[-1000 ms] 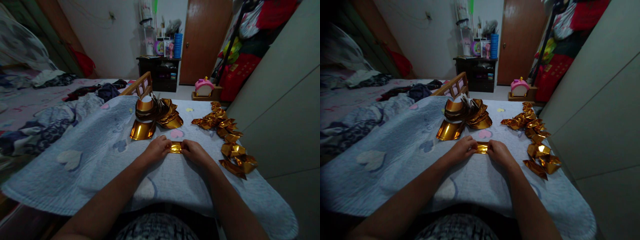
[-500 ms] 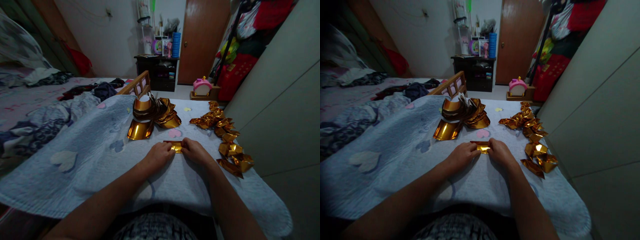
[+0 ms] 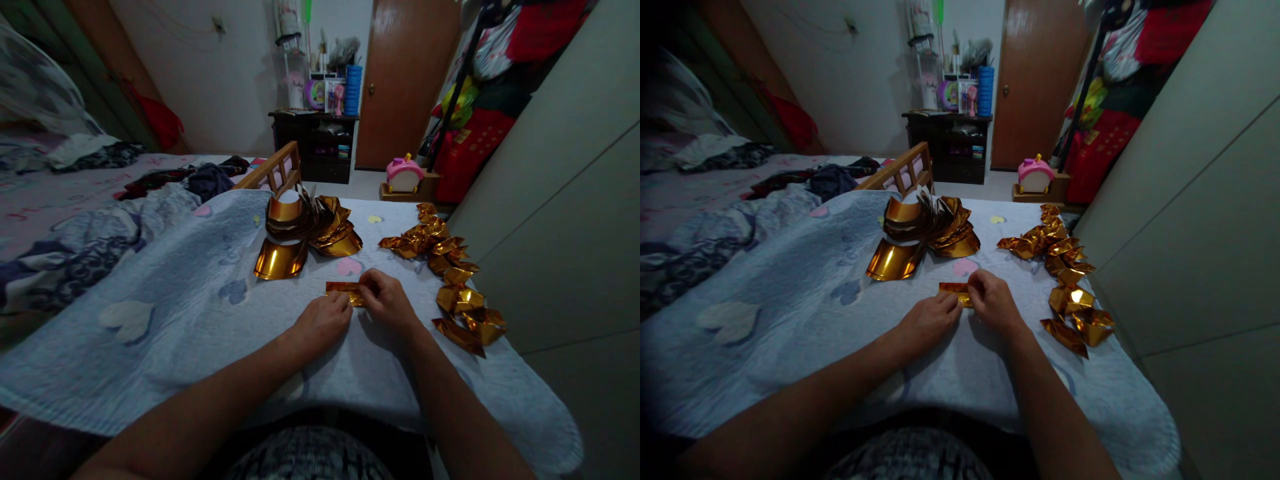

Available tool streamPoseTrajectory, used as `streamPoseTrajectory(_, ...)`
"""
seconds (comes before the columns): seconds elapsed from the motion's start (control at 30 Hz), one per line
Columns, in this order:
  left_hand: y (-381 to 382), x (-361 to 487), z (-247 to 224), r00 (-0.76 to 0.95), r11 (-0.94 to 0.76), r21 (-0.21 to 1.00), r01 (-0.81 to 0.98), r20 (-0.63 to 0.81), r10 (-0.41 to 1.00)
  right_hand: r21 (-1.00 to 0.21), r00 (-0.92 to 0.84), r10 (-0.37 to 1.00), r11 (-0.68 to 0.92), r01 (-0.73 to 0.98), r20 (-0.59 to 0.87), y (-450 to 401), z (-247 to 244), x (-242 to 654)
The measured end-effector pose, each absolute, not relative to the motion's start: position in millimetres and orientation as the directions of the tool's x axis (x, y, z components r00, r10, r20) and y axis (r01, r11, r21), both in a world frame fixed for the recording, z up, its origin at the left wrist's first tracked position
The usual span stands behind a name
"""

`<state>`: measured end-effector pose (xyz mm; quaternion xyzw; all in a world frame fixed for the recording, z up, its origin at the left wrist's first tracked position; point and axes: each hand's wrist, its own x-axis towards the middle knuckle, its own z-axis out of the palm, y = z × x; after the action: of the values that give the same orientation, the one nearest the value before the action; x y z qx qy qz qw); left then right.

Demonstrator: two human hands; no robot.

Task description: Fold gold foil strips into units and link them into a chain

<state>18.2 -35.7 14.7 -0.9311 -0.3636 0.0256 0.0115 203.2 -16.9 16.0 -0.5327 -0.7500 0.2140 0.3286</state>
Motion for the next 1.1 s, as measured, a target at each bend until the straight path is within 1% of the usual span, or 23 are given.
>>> streamPoseTrajectory(0.1,-35,18,17,0.740,-0.742,-0.026,0.670,-0.047,0.671,-0.632,-0.324,0.929,0.359,0.686,0.176,-18,11,193)
streamPoseTrajectory(0.23,-36,17,20,0.737,-0.742,-0.034,0.670,-0.089,0.670,-0.490,-0.340,0.939,0.316,0.813,0.041,-17,7,186)
streamPoseTrajectory(0.33,-40,13,21,0.727,-0.733,-0.045,0.678,-0.101,0.679,-0.432,-0.334,0.943,0.302,0.850,0.002,-17,8,184)
streamPoseTrajectory(0.4,-44,8,19,0.713,-0.717,-0.053,0.695,-0.075,0.697,-0.401,-0.313,0.950,0.281,0.872,-0.015,-18,10,182)
streamPoseTrajectory(0.6,-55,-6,13,0.637,-0.636,-0.102,0.765,-0.024,0.770,-0.331,-0.240,0.970,0.217,0.918,-0.030,-21,13,172)
streamPoseTrajectory(0.73,-53,-9,13,0.640,-0.637,-0.097,0.764,-0.010,0.769,-0.272,-0.166,0.985,0.148,0.951,-0.044,-25,16,161)
streamPoseTrajectory(0.9,-49,-11,11,0.659,-0.658,-0.075,0.750,-0.008,0.752,-0.228,-0.147,0.989,0.137,0.964,-0.026,-28,19,152)
streamPoseTrajectory(1.1,-51,-12,8,0.681,-0.678,-0.091,0.729,0.008,0.732,-0.196,-0.196,0.981,0.195,0.961,0.018,-28,18,160)
